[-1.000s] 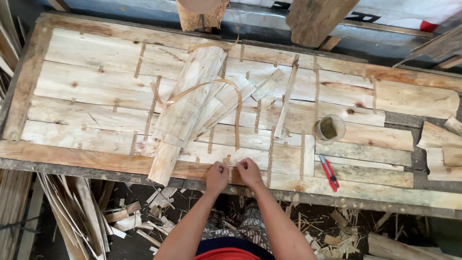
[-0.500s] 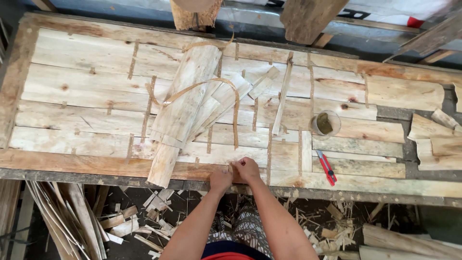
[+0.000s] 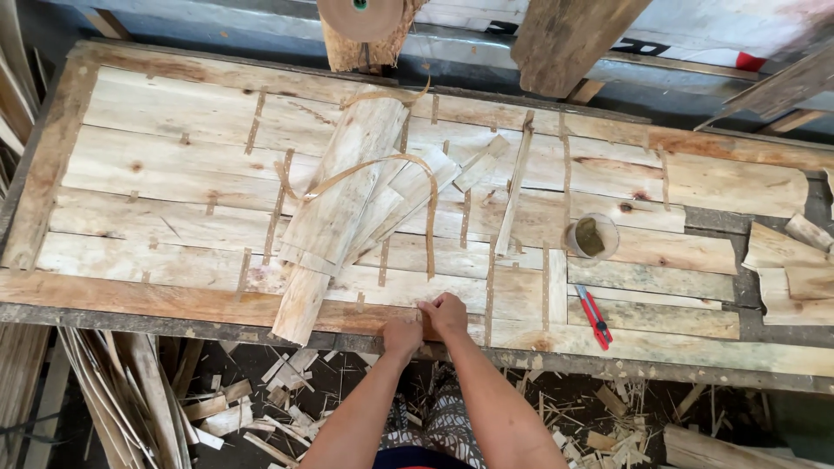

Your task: Applying adhesive to and arranging thin bark or wood strips on a board and trimming them with a utility knife.

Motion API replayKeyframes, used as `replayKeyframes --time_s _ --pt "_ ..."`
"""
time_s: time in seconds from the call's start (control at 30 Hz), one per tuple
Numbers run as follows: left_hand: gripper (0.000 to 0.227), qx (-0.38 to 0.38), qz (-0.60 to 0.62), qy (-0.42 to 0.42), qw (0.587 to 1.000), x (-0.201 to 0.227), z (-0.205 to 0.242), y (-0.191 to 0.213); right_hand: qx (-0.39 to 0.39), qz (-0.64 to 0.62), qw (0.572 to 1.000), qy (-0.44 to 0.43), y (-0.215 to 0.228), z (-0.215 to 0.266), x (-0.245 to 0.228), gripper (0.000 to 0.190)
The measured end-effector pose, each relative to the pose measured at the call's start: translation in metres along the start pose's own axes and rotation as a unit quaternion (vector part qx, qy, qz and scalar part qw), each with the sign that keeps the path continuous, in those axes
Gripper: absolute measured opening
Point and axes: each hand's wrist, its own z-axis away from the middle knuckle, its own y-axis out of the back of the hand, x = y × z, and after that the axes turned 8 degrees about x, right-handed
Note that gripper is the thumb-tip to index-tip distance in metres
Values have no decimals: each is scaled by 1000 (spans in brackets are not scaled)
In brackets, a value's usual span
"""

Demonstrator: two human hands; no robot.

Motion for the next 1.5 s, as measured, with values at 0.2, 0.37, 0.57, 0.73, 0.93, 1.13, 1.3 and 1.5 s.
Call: replayKeyframes --time_s 0.2,0.37,0.57,0.73,0.93,1.13,1.3,1.5 --pt "30 12 -45 -30 998 -1 -1 -1 19 18 1000 11 -3 2 -3 47" --pt "31 -3 -31 -15 999 -6 -6 -3 8 13 1000 18 0 0 1 48" --pt "30 1 19 -23 1000 -11 -7 -5 -5 0 999 44 -11 -9 16 48" --pt "40 -18 -14 -33 999 3 7 5 -16 -7 999 33 -6 -11 12 47" --pt "44 33 -84 -97 991 -3 1 -1 -14 20 999 26 -1 -9 2 47" --pt "33 49 -157 -59 985 0 6 -6 -48 62 997 -13 4 -9 -12 42" --pt "24 62 -149 -105 981 -6 2 -15 -52 76 996 -11 3 -16 -13 38" --pt "26 36 -134 -134 981 3 12 -3 -37 75 996 -2 -13 -28 1 41"
